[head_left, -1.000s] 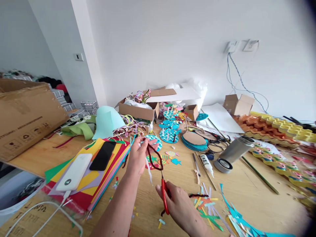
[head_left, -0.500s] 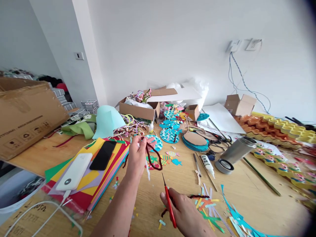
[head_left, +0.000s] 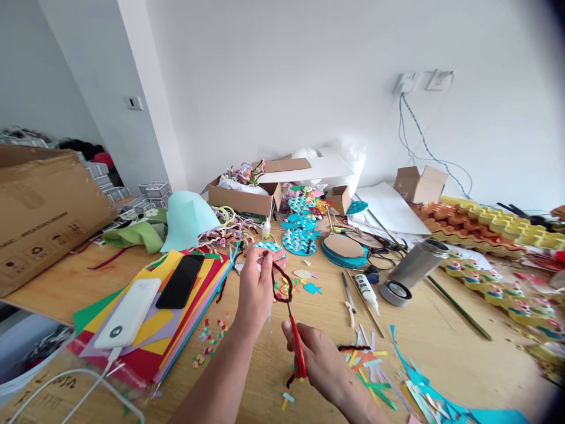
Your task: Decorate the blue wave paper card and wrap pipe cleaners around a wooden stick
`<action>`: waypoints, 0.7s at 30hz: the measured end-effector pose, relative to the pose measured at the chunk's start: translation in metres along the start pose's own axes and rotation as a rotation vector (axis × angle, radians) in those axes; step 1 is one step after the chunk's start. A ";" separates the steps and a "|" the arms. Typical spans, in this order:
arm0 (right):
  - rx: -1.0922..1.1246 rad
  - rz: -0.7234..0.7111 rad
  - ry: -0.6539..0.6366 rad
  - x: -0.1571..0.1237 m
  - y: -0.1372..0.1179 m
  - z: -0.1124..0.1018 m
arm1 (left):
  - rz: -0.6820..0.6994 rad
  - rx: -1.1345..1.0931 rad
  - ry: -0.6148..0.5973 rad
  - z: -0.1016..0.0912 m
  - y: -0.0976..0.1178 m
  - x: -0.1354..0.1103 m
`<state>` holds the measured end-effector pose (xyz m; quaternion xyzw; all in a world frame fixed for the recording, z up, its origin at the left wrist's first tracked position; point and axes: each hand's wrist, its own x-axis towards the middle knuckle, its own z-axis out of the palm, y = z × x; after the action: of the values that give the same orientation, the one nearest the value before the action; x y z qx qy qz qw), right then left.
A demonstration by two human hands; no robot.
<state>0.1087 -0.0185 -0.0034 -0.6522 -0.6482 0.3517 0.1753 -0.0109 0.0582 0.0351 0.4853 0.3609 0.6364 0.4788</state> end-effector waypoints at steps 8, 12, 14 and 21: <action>0.017 0.020 0.006 0.008 -0.001 0.001 | -0.055 -0.005 -0.047 0.005 0.002 -0.004; 0.046 0.035 -0.009 0.011 0.003 0.003 | -0.081 -0.055 -0.050 0.004 0.000 -0.004; 0.062 0.045 -0.029 0.011 0.003 0.002 | -0.083 -0.086 -0.037 0.001 -0.004 -0.001; 0.101 0.077 -0.082 0.005 0.002 0.001 | -0.188 -0.178 -0.041 -0.012 -0.014 0.013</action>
<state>0.1093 -0.0140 -0.0066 -0.6519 -0.6107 0.4170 0.1678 -0.0198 0.0750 0.0221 0.4175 0.3371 0.6083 0.5848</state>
